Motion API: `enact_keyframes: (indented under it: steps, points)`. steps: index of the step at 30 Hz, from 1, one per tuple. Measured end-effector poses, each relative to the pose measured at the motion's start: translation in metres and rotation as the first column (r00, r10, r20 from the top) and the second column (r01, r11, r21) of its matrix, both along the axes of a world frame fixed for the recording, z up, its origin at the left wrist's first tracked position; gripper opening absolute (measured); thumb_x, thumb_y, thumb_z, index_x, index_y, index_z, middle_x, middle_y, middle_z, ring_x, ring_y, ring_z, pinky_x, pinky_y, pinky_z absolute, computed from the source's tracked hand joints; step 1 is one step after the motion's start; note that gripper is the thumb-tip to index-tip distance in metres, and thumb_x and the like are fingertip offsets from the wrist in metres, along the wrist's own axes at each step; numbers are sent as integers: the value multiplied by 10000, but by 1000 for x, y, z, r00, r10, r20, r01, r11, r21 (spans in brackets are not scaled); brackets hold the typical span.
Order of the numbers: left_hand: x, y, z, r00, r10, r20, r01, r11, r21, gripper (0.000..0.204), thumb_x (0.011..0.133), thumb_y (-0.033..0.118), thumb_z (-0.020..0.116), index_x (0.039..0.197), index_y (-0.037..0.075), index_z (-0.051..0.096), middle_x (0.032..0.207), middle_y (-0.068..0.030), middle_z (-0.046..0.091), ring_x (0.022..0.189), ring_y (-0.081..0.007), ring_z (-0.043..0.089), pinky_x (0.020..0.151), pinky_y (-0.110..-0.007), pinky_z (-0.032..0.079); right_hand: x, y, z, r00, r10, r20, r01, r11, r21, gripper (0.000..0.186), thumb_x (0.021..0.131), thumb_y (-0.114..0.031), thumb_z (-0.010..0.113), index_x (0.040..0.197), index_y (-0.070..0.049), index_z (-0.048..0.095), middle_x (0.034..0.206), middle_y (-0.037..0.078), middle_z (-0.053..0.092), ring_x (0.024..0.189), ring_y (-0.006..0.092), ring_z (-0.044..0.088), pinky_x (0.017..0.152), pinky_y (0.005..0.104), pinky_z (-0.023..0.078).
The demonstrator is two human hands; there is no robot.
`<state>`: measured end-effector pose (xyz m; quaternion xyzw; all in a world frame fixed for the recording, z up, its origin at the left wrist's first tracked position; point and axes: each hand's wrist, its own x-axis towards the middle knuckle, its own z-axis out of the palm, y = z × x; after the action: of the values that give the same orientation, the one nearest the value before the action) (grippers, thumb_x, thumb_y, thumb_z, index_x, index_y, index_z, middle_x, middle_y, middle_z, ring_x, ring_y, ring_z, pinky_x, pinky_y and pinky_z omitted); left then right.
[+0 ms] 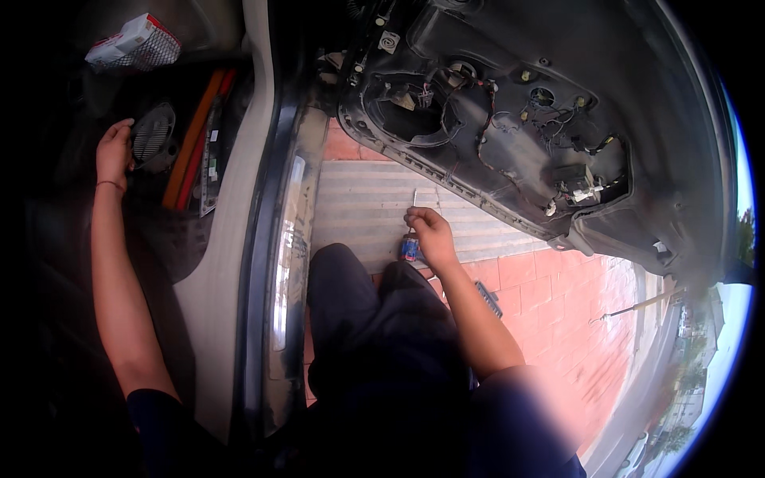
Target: The person removes an audio speaker from a car door using an electric drill and then positions a gray protective cover onto the door panel by hand.
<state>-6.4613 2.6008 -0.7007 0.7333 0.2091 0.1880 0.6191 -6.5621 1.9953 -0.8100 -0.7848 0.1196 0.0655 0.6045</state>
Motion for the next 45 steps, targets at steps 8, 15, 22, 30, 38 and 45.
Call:
enact_keyframes:
  steps: [8,15,22,30,38,45]
  points:
    - [-1,-33,6,986,-27,-167,60,979,193,287,970,288,624,1133,55,661,710,27,561,457,-60,425,397,-244,307,-10,-87,60,921,-178,348,267,936,-228,278,952,-118,569,1184,26,620,1108,115,698,1008,199,656,858,349,521]
    - [-16,-37,12,976,-5,-216,85,927,364,428,965,433,638,1170,59,652,657,60,520,442,-24,360,404,-225,243,59,-93,81,620,375,689,563,398,-724,310,817,-18,594,1120,-55,650,1111,114,634,1010,331,572,892,429,453]
    - [0,-13,-9,973,181,-145,-53,782,621,499,969,467,599,1301,95,623,601,82,459,461,-12,328,443,-218,245,57,-119,65,600,492,631,607,234,-759,307,783,-6,596,1072,-71,677,1108,94,631,984,315,559,873,418,451]
    - [16,44,-34,987,119,109,-152,460,875,433,982,333,572,1313,55,592,1143,-97,688,1006,-197,643,909,-310,482,62,-127,62,537,528,658,603,306,-737,313,770,-26,623,1076,-67,677,1105,98,626,1004,326,558,892,421,450]
    - [-42,-247,-33,987,-108,121,13,797,604,303,893,59,551,1184,24,629,883,-90,658,724,-166,615,701,-286,497,59,-139,71,502,502,704,484,512,-710,265,754,-31,637,1013,-74,677,1114,63,628,1021,306,564,893,415,456]
    - [-112,-507,-69,849,-517,-111,506,736,449,370,828,67,587,1197,37,600,1110,-147,612,862,-286,641,807,-379,510,59,-139,64,488,474,733,459,575,-678,194,765,-35,631,952,-70,668,1130,73,616,1047,323,558,921,431,441]
